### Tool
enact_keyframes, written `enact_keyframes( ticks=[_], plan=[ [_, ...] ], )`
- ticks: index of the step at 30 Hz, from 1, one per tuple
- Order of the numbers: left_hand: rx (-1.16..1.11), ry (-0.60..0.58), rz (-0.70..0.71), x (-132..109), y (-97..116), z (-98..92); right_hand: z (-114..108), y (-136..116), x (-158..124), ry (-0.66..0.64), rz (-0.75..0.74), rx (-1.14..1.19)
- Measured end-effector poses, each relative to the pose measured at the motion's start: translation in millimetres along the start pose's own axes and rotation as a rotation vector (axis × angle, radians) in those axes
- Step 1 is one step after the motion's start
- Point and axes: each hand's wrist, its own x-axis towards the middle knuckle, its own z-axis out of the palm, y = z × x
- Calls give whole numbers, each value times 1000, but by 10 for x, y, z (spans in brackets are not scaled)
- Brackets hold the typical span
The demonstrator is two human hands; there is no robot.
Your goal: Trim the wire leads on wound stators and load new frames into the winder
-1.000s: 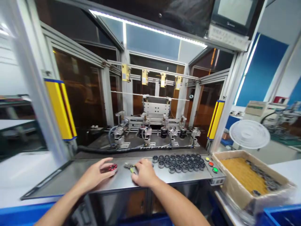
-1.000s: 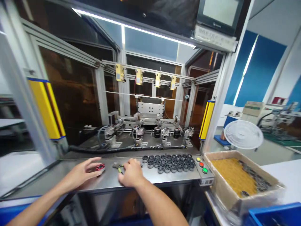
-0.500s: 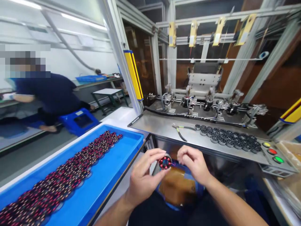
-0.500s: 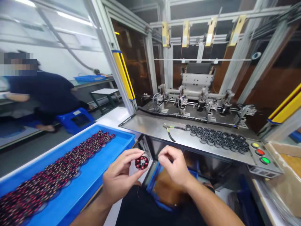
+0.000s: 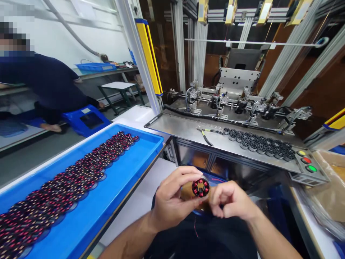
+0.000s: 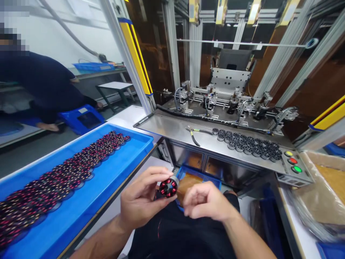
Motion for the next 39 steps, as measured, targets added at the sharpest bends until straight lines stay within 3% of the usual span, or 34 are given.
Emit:
enact_keyframes(
  ticks=[3, 7, 10, 15, 19, 23, 27, 30, 35, 39],
  plan=[
    [180, 11, 107, 29, 7, 41, 333, 200, 82, 228, 10, 217],
    [270, 16, 162, 83, 22, 74, 632, 192, 175, 434, 75, 336],
    [207, 19, 61, 66, -13, 55, 582, 159, 103, 373, 107, 319],
    [-28, -50, -224, -33, -79, 5, 267, 100, -50, 204, 175, 90],
    [-251, -126, -333, -91, -40, 48, 149, -120, -40, 356, -3, -110],
    [-423, -118, -444, -130, 0, 149, 242, -247, 2, 381, 32, -203],
    [-476, -30, -478, -132, 9, 200, 314, -181, -6, 349, 44, -148],
    [-543, -38, -522, -121, 5, 191, 321, -115, -43, 340, 20, -189],
    [-654, -47, -639, -137, -44, 202, 349, -29, -60, 427, -27, -320],
    [-573, -7, -606, -140, -45, 250, 359, 55, -47, 512, -90, -445]
  ],
)
